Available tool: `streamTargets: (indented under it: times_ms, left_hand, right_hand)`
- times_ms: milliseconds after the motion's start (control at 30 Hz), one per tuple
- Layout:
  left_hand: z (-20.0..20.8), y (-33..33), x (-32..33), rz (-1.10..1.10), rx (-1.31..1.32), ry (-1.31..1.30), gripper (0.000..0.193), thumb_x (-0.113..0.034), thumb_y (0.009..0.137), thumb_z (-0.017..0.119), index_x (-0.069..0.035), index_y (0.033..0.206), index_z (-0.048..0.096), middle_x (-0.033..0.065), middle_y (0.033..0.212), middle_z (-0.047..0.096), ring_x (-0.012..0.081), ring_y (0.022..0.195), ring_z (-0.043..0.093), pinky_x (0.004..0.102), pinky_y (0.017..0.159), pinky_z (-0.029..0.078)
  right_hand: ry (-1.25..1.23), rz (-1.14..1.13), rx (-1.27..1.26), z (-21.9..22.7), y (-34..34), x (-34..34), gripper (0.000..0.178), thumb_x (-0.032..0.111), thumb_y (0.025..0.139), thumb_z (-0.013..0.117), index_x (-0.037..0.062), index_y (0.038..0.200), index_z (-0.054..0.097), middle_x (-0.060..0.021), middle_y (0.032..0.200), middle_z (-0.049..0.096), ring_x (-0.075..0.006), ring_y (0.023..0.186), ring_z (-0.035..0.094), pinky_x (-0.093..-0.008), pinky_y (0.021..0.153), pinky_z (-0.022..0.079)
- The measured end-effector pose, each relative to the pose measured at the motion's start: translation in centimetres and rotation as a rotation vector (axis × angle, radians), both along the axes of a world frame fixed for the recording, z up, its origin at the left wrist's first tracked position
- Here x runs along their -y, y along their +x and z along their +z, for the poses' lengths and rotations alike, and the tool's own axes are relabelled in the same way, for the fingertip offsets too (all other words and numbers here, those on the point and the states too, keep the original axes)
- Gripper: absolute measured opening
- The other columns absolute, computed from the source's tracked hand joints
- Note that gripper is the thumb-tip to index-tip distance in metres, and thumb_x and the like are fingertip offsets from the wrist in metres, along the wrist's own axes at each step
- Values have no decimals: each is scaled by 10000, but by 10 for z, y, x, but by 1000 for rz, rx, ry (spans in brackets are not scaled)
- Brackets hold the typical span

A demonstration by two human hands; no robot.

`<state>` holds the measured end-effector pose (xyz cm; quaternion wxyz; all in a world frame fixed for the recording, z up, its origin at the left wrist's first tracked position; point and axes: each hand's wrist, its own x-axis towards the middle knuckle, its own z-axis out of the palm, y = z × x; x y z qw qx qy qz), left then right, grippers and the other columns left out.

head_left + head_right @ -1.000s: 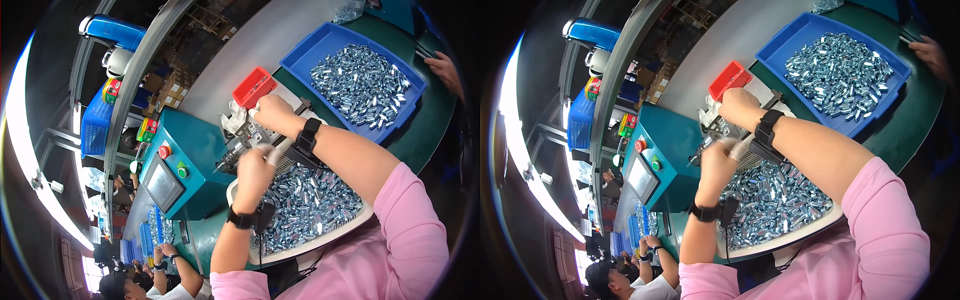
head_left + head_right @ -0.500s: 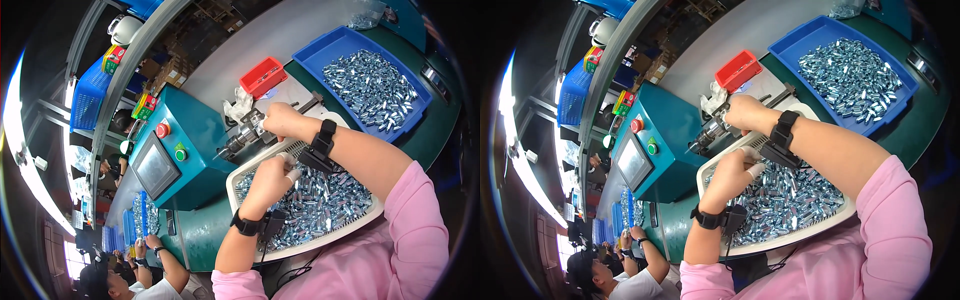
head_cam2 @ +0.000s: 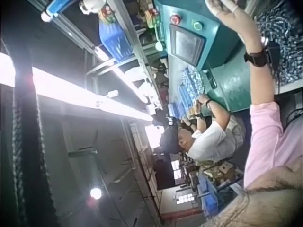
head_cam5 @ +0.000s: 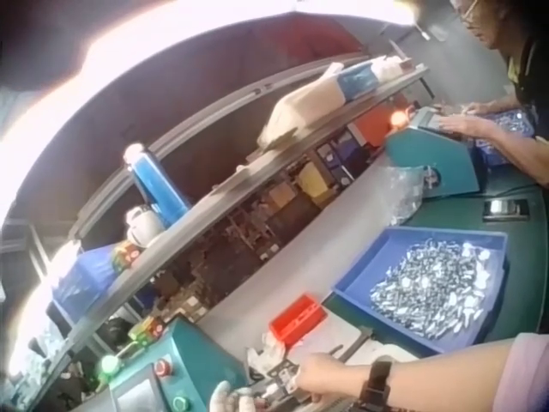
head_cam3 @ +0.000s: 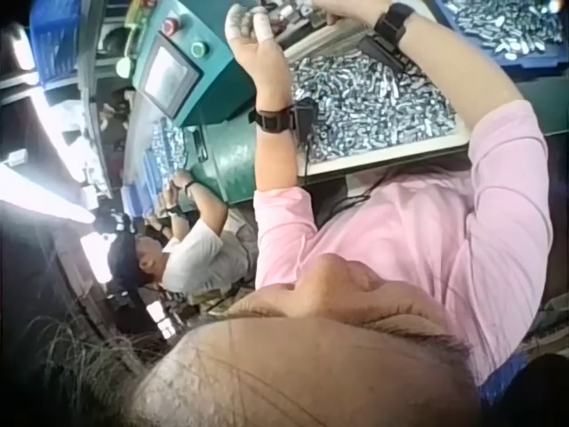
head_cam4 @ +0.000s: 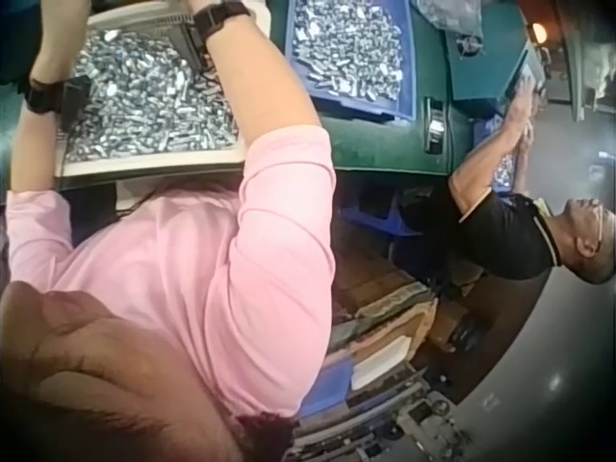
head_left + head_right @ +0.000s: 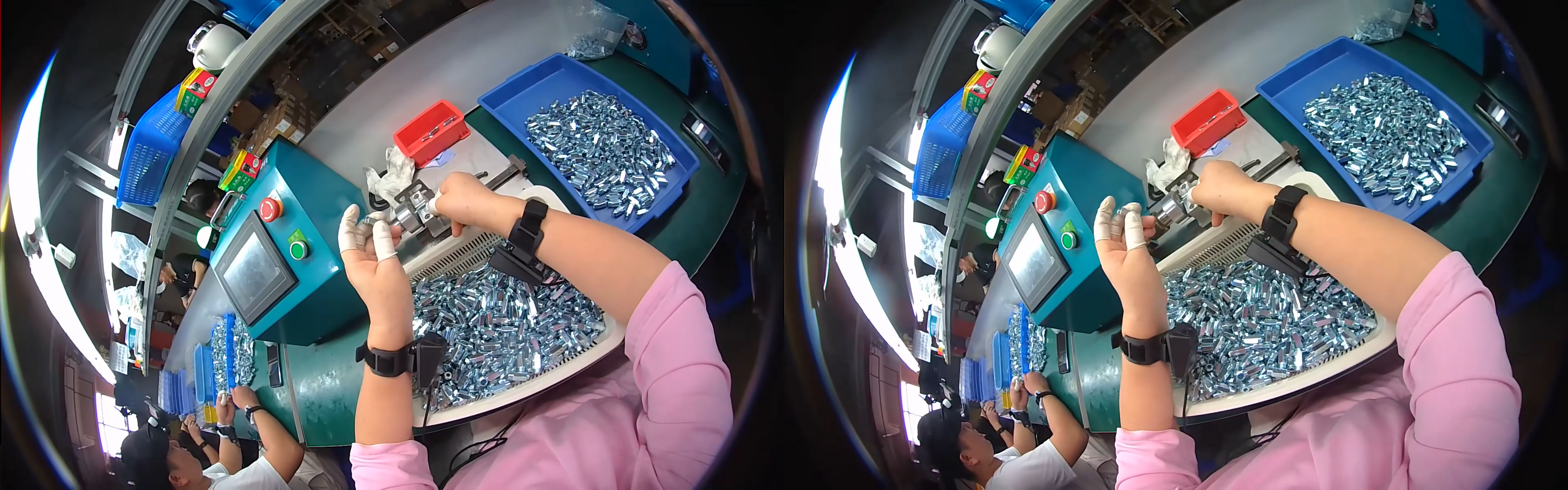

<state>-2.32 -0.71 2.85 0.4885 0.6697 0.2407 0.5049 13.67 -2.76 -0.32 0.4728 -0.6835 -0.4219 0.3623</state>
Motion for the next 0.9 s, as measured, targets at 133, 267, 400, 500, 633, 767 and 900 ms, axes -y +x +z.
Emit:
streamTargets:
  times_ms: [133,267,400,500,633,767,900]
  left_hand:
    - [-11,4,-10,24,83,-26,316,-6,883,495,19,1185,406,72,995,538,119,875,569,232,770,464]
    - [-19,5,-23,-19,88,4,331,-7,876,513,25,1189,412,77,1005,544,138,905,570,246,795,466]
    - [-26,8,-26,-40,92,82,281,-5,878,508,28,1152,456,76,1009,547,137,909,566,241,794,463]
    - [-32,7,-31,18,19,101,251,-25,884,513,10,1132,491,68,1014,562,115,895,562,230,785,457]
    - [-41,6,-40,114,-95,232,236,-31,886,508,4,1119,518,70,1029,569,101,888,555,225,791,449]
    - [-50,6,-47,164,-142,323,243,-36,877,524,5,1116,528,73,1035,575,99,877,554,229,786,451]
    - [-53,8,-47,171,-120,315,227,-28,839,553,-28,1064,586,85,967,559,142,785,556,250,690,469]
  right_hand:
    - [-1,5,-4,-3,0,-1,186,131,714,546,-47,667,571,-133,540,570,-216,442,599,-312,456,451]
    - [-7,24,24,-5,1,-6,181,137,729,542,-33,682,586,-127,546,580,-209,446,602,-309,478,471]
    - [21,56,138,-5,7,-6,191,136,744,538,-39,718,609,-129,559,593,-202,449,604,-308,489,483]
    - [42,-28,282,-6,7,-6,200,143,751,541,-39,739,623,-133,573,602,-201,450,605,-314,490,485]
    - [37,-79,338,-8,9,-3,212,167,735,530,-15,723,639,-124,563,610,-229,516,618,-339,569,497]
    - [-84,-12,469,4,6,-4,203,189,717,541,23,713,656,-119,589,623,-246,589,634,-355,613,504]
    - [-32,-137,848,0,-10,-7,190,204,688,570,44,709,669,-120,658,641,-252,656,645,-369,611,504]
